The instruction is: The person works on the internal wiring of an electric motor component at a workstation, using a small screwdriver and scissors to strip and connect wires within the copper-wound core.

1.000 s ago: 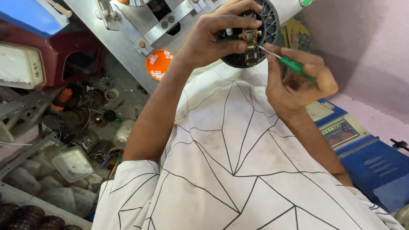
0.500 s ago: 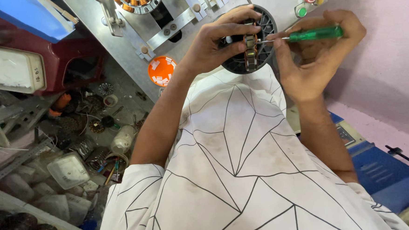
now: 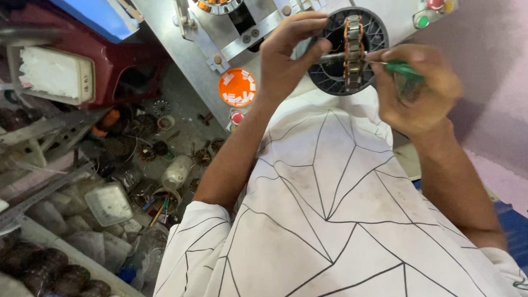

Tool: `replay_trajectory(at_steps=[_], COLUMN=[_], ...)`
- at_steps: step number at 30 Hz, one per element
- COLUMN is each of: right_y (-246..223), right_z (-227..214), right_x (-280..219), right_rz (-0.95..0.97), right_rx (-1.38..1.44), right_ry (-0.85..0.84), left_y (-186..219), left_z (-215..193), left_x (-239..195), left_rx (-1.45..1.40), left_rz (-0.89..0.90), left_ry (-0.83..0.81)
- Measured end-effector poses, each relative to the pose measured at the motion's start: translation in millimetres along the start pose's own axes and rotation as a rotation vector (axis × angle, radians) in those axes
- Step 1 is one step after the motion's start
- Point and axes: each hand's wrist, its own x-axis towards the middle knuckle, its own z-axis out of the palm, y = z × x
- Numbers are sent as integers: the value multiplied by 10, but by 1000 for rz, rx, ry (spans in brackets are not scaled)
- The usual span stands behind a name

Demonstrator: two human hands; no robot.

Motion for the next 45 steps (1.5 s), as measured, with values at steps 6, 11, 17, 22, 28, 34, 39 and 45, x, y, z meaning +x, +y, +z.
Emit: replay_trajectory(at_steps=[6,11,17,22,28,34,39,45], right_y=[-163,-24,-195,-267,-503,-625,-619,-593], right_z=[-222,-63,-64,-80,-67,152,238,213], right_x=[-365,-465,-391,-350,-180,135,151,74], right_rz=[306,358,391,417,638,485,391,310], right_rx=[199,308,235,263,352,210,117,-55], right_ry=[272,273,176,202,229,-163,-18,79], left_y=[5,-432,-698,-735,-341,462,741,861], left_z=[-896,-1153,-1040,-1032,-829,-222,142,353], left_x=[-723,-1059,-1067,-1026,-940,-801,-615,-488], left_rx=[699,907,1006,1030,460,-300,-301,250], left_rz=[-321,-323,-402,-370,-379,-531,-417,-21], left_ry=[383,426,512,492,456,-124,-117,50])
